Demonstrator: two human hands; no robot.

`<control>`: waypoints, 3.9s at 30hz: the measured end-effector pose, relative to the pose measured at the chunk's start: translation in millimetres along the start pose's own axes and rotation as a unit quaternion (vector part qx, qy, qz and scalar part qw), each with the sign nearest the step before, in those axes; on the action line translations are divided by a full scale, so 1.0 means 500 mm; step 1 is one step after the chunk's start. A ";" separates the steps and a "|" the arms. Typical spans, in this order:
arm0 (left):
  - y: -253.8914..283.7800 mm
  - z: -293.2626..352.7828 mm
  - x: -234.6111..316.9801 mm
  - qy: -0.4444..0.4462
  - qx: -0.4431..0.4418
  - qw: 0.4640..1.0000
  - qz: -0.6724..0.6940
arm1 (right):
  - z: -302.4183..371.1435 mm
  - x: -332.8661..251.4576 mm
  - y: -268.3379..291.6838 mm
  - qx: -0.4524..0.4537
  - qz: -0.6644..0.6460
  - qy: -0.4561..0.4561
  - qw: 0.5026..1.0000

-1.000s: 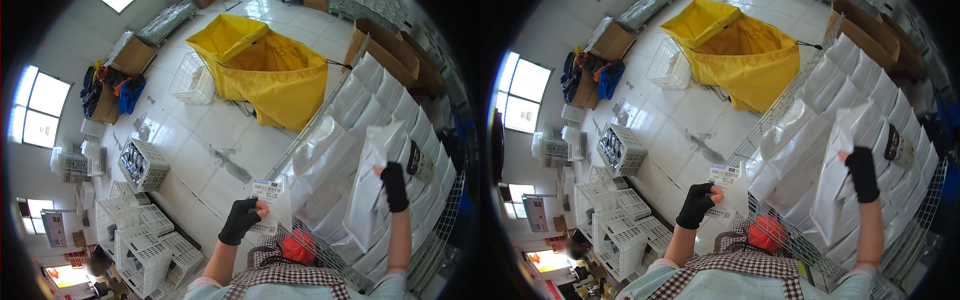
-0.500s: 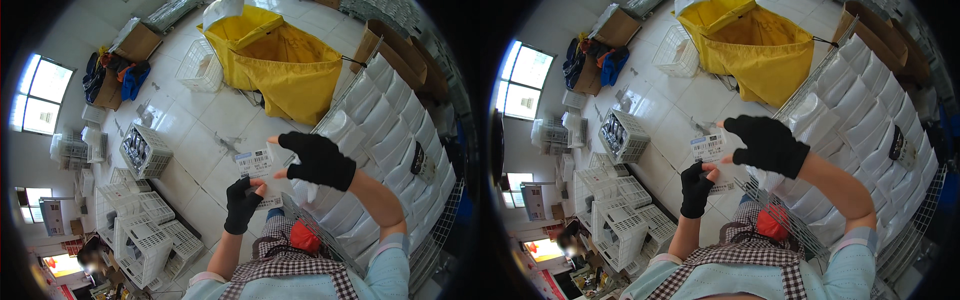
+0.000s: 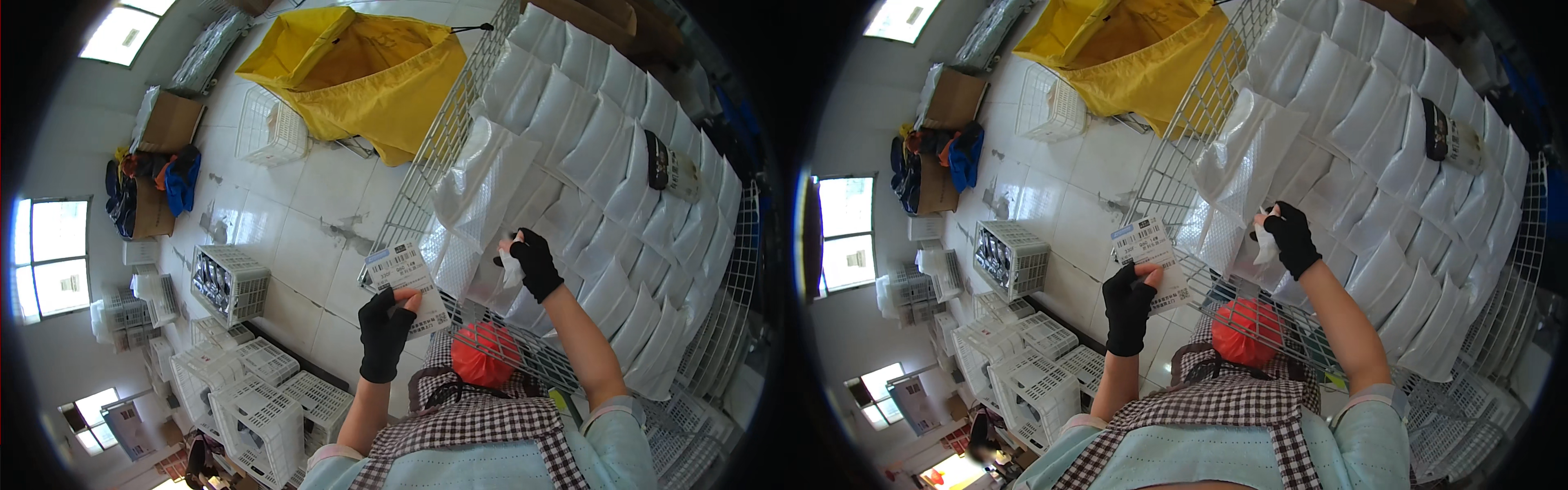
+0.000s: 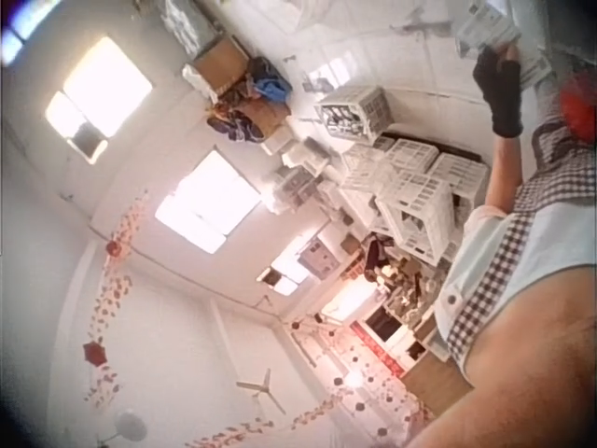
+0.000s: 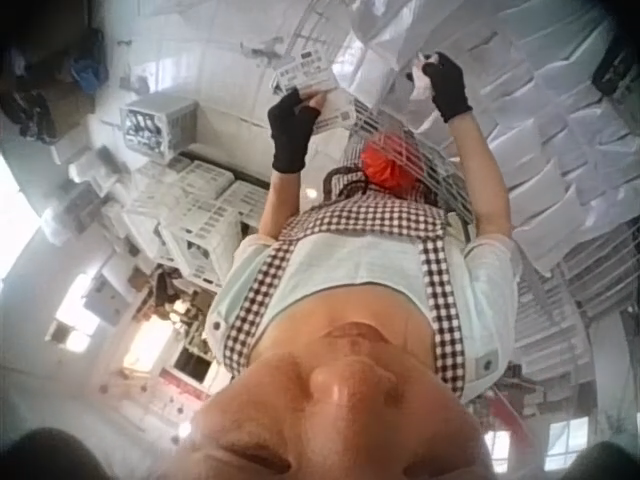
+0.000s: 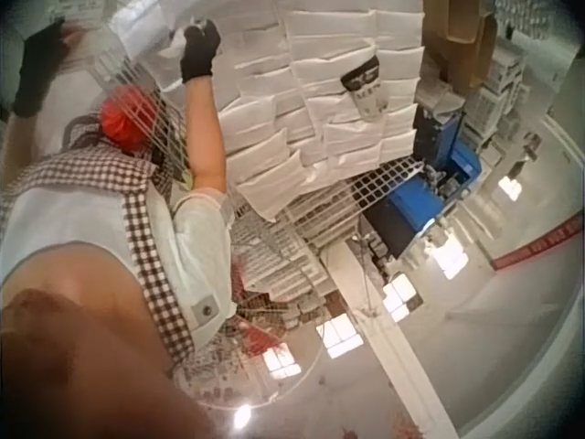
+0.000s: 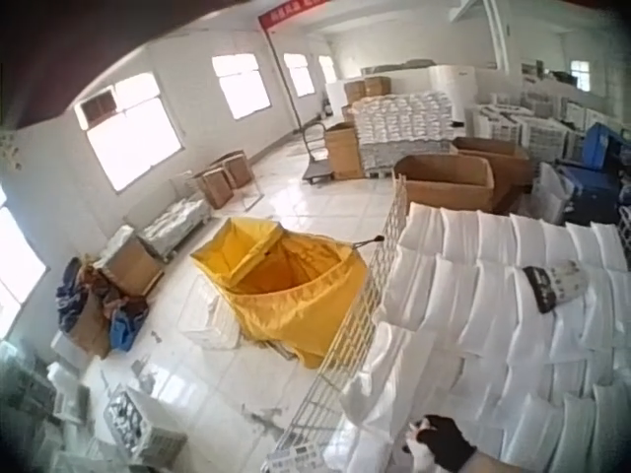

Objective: The recorder matches shipping labels with white padded envelopes and sorts them into bins.

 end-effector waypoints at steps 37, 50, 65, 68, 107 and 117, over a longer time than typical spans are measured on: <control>-0.170 -0.029 0.004 0.011 -0.094 0.985 -0.145 | 0.061 0.237 0.087 -0.260 0.585 0.178 0.747; -0.244 0.002 -0.011 0.113 -0.265 0.957 0.020 | 0.105 -0.108 0.018 -0.116 0.068 -0.072 0.988; -0.203 0.014 0.004 0.075 -0.226 0.970 0.039 | 0.109 -0.111 0.026 -0.094 0.084 -0.076 0.989; -0.206 0.015 0.008 0.069 -0.238 0.968 0.049 | 0.107 -0.101 0.029 -0.086 0.090 -0.086 0.989; -0.154 -0.044 -0.025 0.121 -0.154 0.969 0.148 | 0.064 -0.072 0.235 0.006 0.027 -0.114 0.993; -0.125 -0.058 -0.025 0.089 -0.111 0.969 0.204 | 0.109 -0.232 0.180 0.090 0.493 0.393 0.771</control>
Point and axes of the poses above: each hand's wrist, its own z-axis away from the middle knuckle, its own y-axis out of the back of the hand, x = y × z, the point moved 8 cm from there along -z, towards the middle knuckle, and after that the axes turned 5 degrees about -z, right-handed, at the moved point
